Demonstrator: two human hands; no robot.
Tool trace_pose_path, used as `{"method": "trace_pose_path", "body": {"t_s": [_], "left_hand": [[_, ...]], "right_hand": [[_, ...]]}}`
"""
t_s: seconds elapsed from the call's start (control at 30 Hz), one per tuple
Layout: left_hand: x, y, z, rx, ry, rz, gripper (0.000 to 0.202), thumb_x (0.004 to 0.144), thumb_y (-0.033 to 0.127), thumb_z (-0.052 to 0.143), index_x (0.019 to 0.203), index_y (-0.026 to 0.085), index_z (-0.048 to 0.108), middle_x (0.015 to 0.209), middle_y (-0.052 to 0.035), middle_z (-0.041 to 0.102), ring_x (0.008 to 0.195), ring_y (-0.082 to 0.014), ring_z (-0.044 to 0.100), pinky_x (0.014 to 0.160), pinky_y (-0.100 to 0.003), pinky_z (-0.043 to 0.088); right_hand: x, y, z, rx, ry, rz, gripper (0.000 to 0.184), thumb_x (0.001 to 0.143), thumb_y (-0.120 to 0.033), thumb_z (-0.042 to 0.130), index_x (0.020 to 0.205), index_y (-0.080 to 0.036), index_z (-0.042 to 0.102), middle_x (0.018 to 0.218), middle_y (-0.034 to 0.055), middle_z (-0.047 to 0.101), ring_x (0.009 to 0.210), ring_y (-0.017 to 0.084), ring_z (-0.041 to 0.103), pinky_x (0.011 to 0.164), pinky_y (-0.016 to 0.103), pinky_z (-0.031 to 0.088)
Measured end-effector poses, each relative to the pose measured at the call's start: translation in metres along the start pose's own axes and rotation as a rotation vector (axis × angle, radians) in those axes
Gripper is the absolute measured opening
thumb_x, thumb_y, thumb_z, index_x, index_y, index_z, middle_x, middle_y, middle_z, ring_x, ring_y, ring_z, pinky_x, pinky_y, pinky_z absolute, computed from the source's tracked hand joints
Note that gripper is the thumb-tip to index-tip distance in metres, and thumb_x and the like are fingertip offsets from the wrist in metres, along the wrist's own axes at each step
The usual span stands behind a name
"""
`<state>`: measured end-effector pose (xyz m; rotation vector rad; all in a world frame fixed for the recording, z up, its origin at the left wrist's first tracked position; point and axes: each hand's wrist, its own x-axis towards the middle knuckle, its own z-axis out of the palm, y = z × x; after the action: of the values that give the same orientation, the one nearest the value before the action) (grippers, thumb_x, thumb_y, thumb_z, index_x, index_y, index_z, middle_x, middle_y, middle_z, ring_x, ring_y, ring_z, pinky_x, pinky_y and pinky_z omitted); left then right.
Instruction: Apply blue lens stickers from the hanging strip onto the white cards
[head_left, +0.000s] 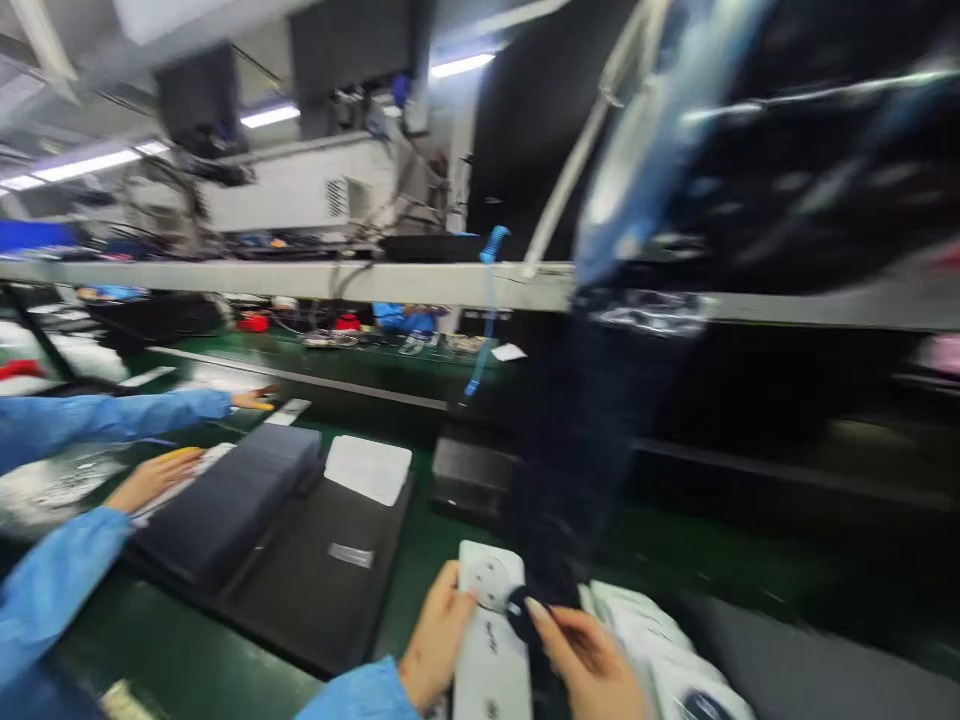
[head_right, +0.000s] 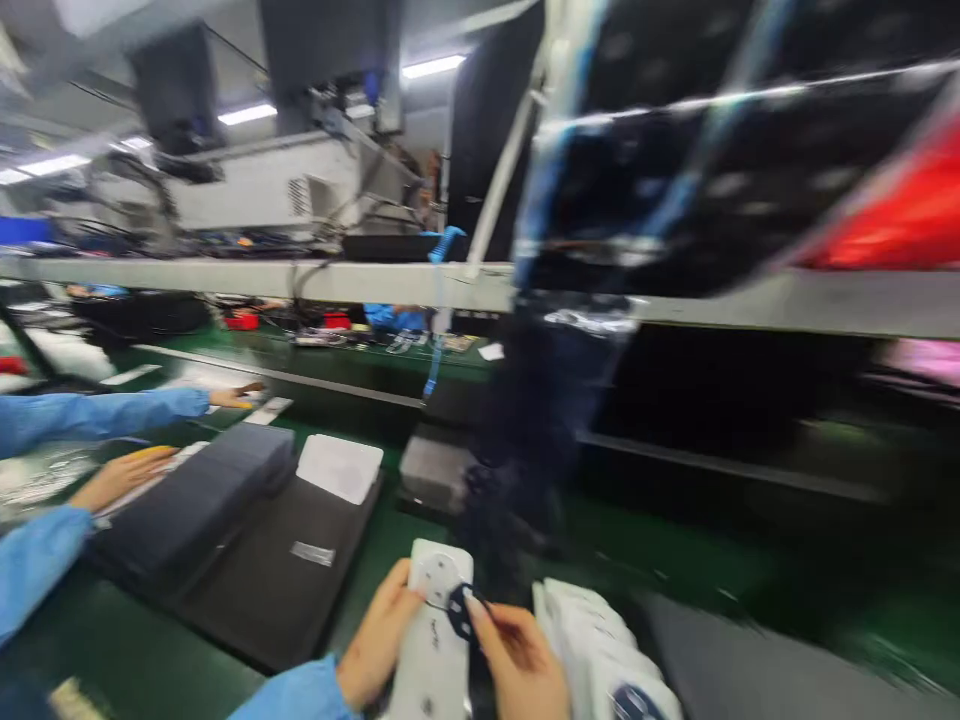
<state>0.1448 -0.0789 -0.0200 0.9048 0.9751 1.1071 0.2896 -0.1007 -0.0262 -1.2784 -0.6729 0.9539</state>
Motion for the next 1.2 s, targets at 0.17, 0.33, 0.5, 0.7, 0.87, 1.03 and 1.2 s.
{"method": "trace_pose_path", "body": {"t_s": [0.17, 0.33, 0.5, 0.7, 0.87, 1.03, 1.2], "left_hand": [[-0.004, 0.016, 0.004, 0.046, -0.133, -0.069, 0.047, 0.080, 0.046, 0.064, 0.115, 0.017, 0.053, 0.063, 0.0039, 0.062, 0.055, -0.0113, 0.054, 0.053, -0.019, 0.041], [-0.010, 0.013, 0.006, 0.086, -0.270, -0.037, 0.044, 0.085, 0.041, 0.061, 0.120, 0.016, 0.051, 0.070, 0.0021, 0.065, 0.061, -0.0111, 0.055, 0.056, -0.019, 0.041], [-0.012, 0.011, 0.009, 0.128, -0.310, -0.021, 0.041, 0.087, 0.040, 0.058, 0.120, 0.016, 0.052, 0.072, 0.0022, 0.063, 0.061, -0.0100, 0.053, 0.056, -0.018, 0.038], [-0.012, 0.013, 0.010, 0.156, -0.308, -0.007, 0.041, 0.088, 0.040, 0.057, 0.121, 0.016, 0.052, 0.074, 0.0008, 0.065, 0.062, -0.0111, 0.054, 0.057, -0.019, 0.039], [-0.015, 0.016, 0.013, 0.132, -0.307, -0.021, 0.048, 0.085, 0.047, 0.060, 0.120, 0.015, 0.052, 0.073, -0.0004, 0.066, 0.062, -0.0121, 0.056, 0.056, -0.019, 0.040], [-0.014, 0.014, 0.012, 0.120, -0.314, -0.021, 0.050, 0.084, 0.048, 0.061, 0.120, 0.016, 0.051, 0.075, -0.0006, 0.066, 0.061, -0.0114, 0.055, 0.055, -0.019, 0.039], [-0.014, 0.010, 0.010, 0.113, -0.327, -0.030, 0.048, 0.086, 0.045, 0.058, 0.125, 0.017, 0.049, 0.076, -0.0008, 0.067, 0.064, -0.0135, 0.058, 0.059, -0.021, 0.042]], "right_hand": [[-0.001, -0.004, 0.008, -0.009, -0.048, -0.010, 0.039, 0.058, -0.052, 0.083, 0.066, -0.018, 0.066, 0.063, 0.0035, 0.066, 0.063, 0.021, 0.061, 0.061, 0.031, 0.049], [-0.006, 0.000, 0.005, -0.046, -0.043, -0.058, 0.034, 0.065, -0.048, 0.080, 0.069, -0.017, 0.065, 0.063, 0.0014, 0.063, 0.061, 0.017, 0.057, 0.058, 0.027, 0.045], [-0.005, 0.003, 0.003, -0.034, -0.040, -0.049, 0.032, 0.067, -0.046, 0.080, 0.071, -0.017, 0.065, 0.064, 0.0018, 0.064, 0.062, 0.017, 0.056, 0.059, 0.027, 0.044], [-0.007, 0.006, 0.004, -0.052, -0.042, -0.068, 0.033, 0.067, -0.046, 0.079, 0.071, -0.018, 0.063, 0.062, -0.0001, 0.061, 0.061, 0.016, 0.054, 0.057, 0.027, 0.041], [-0.006, 0.009, 0.004, -0.085, -0.030, -0.071, 0.035, 0.067, -0.048, 0.078, 0.070, -0.017, 0.062, 0.059, -0.0008, 0.059, 0.059, 0.016, 0.051, 0.056, 0.027, 0.040], [-0.004, 0.012, 0.003, -0.104, -0.025, -0.092, 0.034, 0.068, -0.048, 0.078, 0.070, -0.017, 0.064, 0.062, 0.0004, 0.060, 0.061, 0.016, 0.052, 0.057, 0.027, 0.040], [-0.005, 0.010, 0.004, -0.069, -0.020, -0.075, 0.034, 0.066, -0.048, 0.079, 0.070, -0.017, 0.063, 0.062, 0.0002, 0.060, 0.061, 0.016, 0.052, 0.058, 0.028, 0.042]]}}
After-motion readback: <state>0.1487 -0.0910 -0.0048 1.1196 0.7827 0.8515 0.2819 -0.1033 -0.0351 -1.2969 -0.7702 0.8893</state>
